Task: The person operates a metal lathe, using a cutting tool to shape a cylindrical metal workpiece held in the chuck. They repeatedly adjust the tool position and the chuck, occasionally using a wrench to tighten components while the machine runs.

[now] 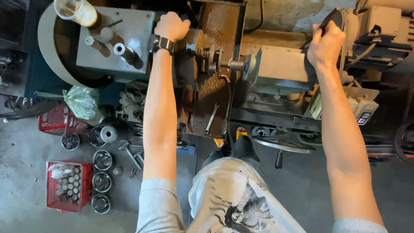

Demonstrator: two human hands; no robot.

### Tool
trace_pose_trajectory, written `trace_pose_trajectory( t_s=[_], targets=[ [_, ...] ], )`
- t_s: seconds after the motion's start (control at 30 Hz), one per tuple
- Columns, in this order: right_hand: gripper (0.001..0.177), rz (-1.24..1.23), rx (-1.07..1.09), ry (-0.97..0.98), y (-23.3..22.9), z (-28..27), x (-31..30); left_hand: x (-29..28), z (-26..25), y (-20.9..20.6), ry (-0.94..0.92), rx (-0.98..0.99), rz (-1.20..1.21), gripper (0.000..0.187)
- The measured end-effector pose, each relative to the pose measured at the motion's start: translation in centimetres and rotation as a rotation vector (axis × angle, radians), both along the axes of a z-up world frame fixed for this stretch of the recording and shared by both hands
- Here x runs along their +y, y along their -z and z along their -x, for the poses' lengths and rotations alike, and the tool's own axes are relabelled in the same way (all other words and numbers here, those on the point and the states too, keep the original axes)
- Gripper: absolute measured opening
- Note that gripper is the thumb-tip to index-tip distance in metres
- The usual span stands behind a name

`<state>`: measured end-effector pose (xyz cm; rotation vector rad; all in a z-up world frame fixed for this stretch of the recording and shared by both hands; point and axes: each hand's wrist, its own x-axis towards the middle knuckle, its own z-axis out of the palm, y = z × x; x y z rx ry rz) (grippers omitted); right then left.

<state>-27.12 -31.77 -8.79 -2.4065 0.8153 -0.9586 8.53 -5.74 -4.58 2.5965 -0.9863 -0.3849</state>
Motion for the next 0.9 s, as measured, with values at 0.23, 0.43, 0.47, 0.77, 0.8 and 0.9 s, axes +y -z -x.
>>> trace_pose_trajectory(
  t_s=[0.23,0.43,0.47,0.77,0.8,0.9],
  targets=[
    [0.014,0.103,-0.062,-0.117,0.3,0.0,-0.8,5.9,7.8,-3.4,-0.07,-0.29,0.53,0.046],
    [0.014,0.094,-0.001,-0.102,-0.8,-0.4,0.2,14.0,17.1,8.5,-0.37,-0.206,0.815,0.04],
    [0.014,0.094,-0.001,-0.1,-0.9,-0.1,0.5,16.0,18.8,8.2,-0.369,-0.205,0.815,0.04],
    [0.012,0.068,0.013,-0.07,-2.1,-0.7,1.2,32.1,22.5,18.4,-0.932,-0.059,0.372,0.056],
    [0.013,0.051,0.002,-0.081,-2.3,-0.6,1.3,31.6,22.2,18.6,-0.954,0.033,0.338,0.064],
    [0.015,0.023,-0.018,-0.074,-1.5,-0.4,1.1,32.2,20.8,19.8,-0.945,0.071,0.288,0.065]
  ],
)
